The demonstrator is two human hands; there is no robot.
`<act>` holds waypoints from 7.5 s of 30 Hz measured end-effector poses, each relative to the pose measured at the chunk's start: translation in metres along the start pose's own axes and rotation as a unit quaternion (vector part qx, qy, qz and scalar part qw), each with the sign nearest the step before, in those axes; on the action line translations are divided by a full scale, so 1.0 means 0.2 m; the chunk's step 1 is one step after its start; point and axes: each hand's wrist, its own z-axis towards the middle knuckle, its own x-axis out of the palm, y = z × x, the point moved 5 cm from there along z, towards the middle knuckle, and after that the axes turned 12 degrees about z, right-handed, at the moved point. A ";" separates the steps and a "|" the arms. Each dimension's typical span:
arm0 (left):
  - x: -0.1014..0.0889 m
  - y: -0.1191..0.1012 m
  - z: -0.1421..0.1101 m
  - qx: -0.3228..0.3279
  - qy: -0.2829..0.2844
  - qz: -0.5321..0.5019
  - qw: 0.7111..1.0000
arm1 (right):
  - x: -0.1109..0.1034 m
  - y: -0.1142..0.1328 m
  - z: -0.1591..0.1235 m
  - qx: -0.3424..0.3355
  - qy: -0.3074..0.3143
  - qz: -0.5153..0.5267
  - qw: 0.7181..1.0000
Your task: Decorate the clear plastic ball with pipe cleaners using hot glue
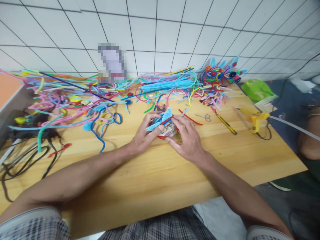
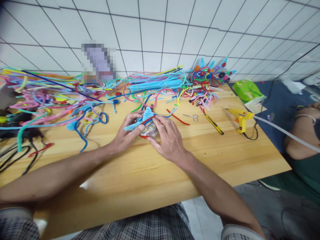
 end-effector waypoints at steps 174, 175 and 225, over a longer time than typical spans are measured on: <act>-0.08 -0.18 0.07 -0.034 0.121 0.030 0.992 | 0.00 -0.01 0.01 -0.042 0.016 0.057 0.997; -0.09 -0.17 0.09 -0.059 0.123 0.011 0.991 | 0.01 -0.01 0.01 -0.044 0.019 0.057 0.997; -0.07 -0.22 0.12 -0.040 0.172 0.185 0.967 | -0.08 -0.01 0.03 0.001 -0.070 0.080 0.994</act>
